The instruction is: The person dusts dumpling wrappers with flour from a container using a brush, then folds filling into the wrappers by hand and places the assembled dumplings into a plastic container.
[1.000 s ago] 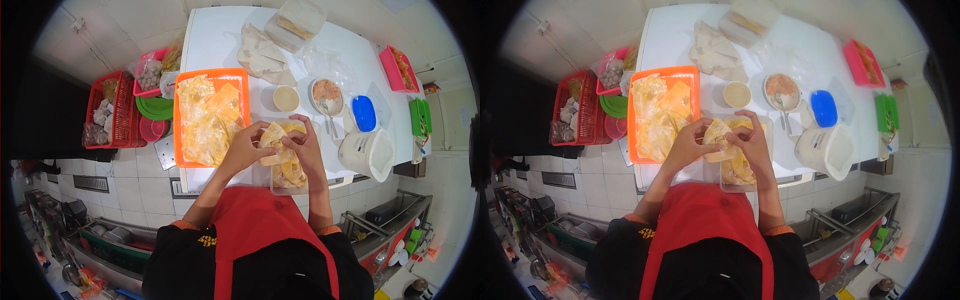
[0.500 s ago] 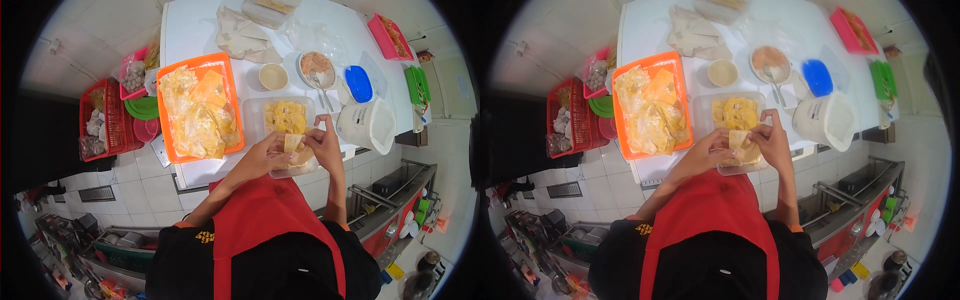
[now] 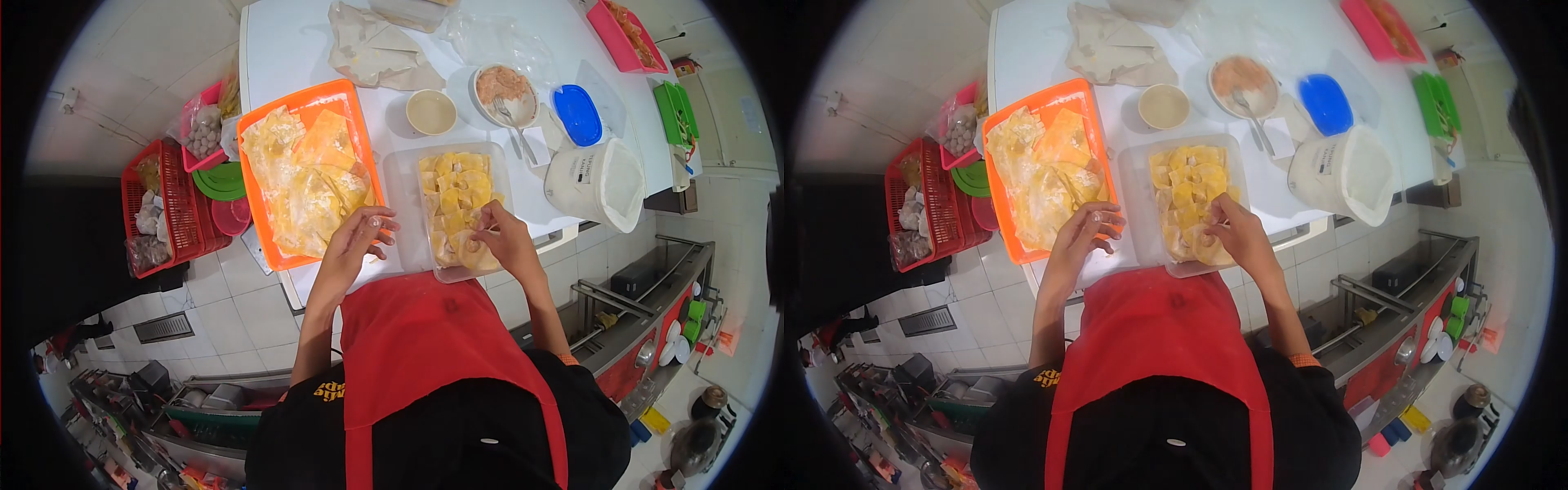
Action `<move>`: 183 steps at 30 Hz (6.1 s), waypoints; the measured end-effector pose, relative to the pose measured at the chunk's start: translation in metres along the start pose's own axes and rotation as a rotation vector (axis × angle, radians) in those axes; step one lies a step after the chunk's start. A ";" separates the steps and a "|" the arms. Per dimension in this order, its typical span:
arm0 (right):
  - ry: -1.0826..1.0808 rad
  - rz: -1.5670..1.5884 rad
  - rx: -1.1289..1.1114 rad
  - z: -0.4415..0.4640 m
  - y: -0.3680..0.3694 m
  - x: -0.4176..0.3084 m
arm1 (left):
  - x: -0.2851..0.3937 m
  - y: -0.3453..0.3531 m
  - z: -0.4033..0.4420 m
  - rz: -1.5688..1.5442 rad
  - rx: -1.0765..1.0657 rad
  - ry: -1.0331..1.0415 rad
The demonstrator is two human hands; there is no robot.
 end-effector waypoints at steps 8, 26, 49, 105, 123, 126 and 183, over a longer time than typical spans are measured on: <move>-0.315 -0.465 0.127 0.010 0.001 -0.002 | -0.014 0.055 0.029 0.693 -0.115 0.439; 0.131 -0.502 1.011 -0.064 -0.162 0.015 | -0.007 0.196 0.140 0.464 -0.361 0.055; 0.571 -0.720 0.473 -0.063 -0.128 0.034 | -0.052 0.261 0.144 -0.056 -0.603 0.050; -0.046 -0.280 0.537 -0.013 -0.099 -0.123 | 0.034 0.116 0.084 0.116 -0.061 0.605; 0.246 -0.444 0.072 -0.051 -0.048 -0.044 | 0.056 0.055 0.098 0.036 0.318 0.433; 0.197 -0.513 0.131 -0.032 -0.052 -0.046 | 0.048 0.051 0.104 0.130 0.338 0.401; -0.018 -0.521 0.913 -0.062 -0.143 -0.026 | 0.028 -0.072 0.129 1.230 0.810 -0.092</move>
Point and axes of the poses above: each hand's wrist, its own z-axis towards the middle knuckle, its own y-axis out of the palm, x = y × z, the point moved 3 cm from there along z, towards the middle knuckle, and after that the axes turned 7 degrees about -x, right-handed, at the moved point
